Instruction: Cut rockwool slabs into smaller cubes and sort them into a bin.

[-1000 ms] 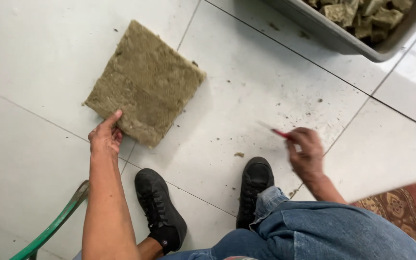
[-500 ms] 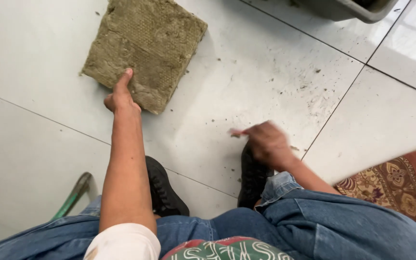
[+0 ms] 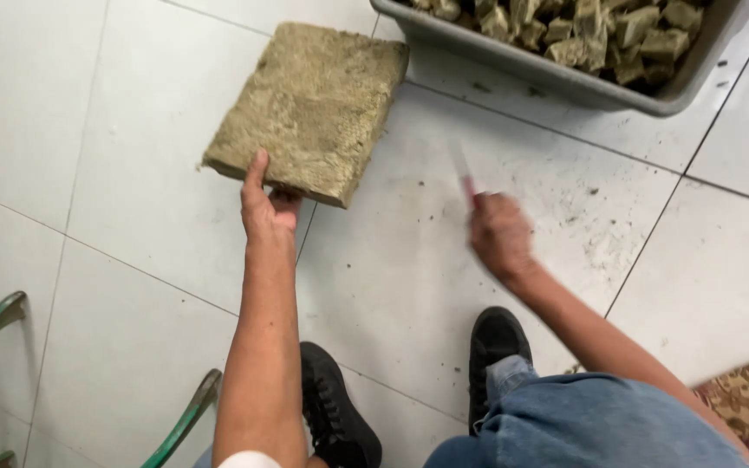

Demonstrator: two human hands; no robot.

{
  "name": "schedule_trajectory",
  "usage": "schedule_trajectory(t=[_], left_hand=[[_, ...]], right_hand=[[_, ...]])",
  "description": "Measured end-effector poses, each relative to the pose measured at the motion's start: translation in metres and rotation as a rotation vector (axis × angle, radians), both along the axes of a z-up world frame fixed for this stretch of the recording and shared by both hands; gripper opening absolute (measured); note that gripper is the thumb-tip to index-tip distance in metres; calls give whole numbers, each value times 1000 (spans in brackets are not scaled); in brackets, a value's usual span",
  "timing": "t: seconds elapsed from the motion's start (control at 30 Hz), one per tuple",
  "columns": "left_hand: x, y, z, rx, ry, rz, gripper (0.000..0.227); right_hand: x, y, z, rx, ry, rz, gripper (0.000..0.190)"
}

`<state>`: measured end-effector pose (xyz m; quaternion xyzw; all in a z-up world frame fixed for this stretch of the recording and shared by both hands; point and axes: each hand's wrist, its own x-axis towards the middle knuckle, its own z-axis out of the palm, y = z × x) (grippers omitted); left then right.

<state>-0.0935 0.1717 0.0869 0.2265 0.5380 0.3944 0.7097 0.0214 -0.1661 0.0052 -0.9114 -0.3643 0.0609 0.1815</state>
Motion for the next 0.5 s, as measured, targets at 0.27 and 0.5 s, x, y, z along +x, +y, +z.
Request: schedule_trajectory(t=[0.27, 0.5], left_hand=[[-76, -20, 72, -16, 12, -144, 66], [-120, -31, 81, 101, 116, -376, 64]], right_hand=[[-59, 109, -56, 238, 233, 365, 38], [48, -9, -36, 422, -101, -50, 42]])
